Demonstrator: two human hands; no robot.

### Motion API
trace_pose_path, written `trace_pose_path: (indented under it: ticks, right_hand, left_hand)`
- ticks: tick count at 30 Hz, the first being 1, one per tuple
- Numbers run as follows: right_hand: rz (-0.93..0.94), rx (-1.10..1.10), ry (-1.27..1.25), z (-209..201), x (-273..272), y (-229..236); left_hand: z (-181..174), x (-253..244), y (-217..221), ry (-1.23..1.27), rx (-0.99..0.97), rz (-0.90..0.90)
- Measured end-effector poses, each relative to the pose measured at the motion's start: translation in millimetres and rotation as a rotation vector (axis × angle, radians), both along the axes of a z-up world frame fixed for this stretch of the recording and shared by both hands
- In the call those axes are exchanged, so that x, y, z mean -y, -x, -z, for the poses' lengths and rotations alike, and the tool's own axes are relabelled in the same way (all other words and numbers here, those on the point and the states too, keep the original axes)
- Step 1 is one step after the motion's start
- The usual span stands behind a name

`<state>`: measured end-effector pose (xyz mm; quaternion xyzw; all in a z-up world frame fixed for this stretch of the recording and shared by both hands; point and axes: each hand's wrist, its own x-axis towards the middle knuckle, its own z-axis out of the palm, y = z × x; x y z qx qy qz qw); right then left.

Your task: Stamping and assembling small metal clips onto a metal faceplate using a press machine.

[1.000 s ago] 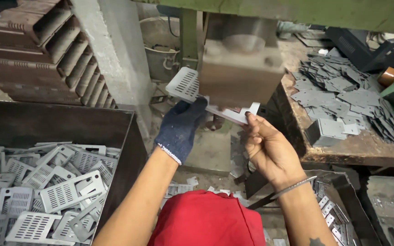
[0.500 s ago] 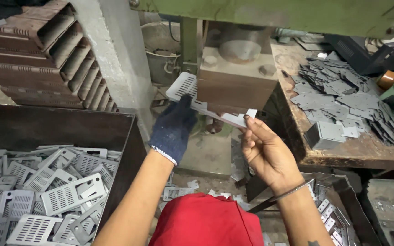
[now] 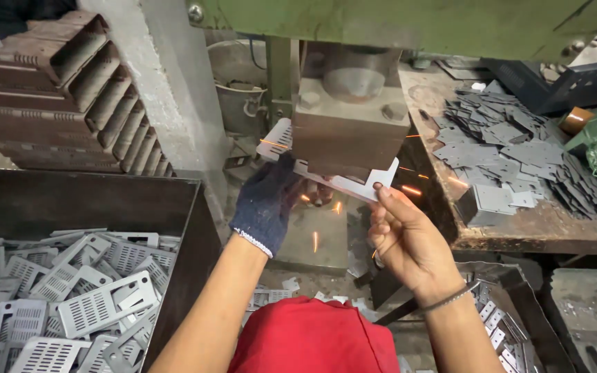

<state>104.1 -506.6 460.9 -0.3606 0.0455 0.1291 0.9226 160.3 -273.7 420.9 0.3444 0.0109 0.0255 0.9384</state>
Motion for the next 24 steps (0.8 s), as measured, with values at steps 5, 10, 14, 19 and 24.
trace_pose_path:
  ticks: [5,10,14,19,24]
  right_hand:
    - [0.025,-0.010,0.025,6.6,6.4,-0.5]
    - [0.066,-0.012,0.053,6.8,4.0,-2.6]
    - [-0.065,0.140,0.039,12.1,-7.0,-13.3]
    - [-0.026,0.098,0.089,15.7,-19.3,-19.4]
    - [0.017,0.040,0.139,1.3,-23.1,-3.7]
  left_hand:
    - [11.3,-3.8,-3.2,0.006,-0.042,0.000]
    - [14.0,-8.0,-12.7,-0.428,0.161,-0.139]
    - [7.2,-17.6,-21.6,-0.007,-0.102,-0.052]
    - [12.2,-35.0,-27.8,0.007,-0.108,-0.037]
    - [6.2,-28.5,-23.3,-0.011,-0.038,-0.039]
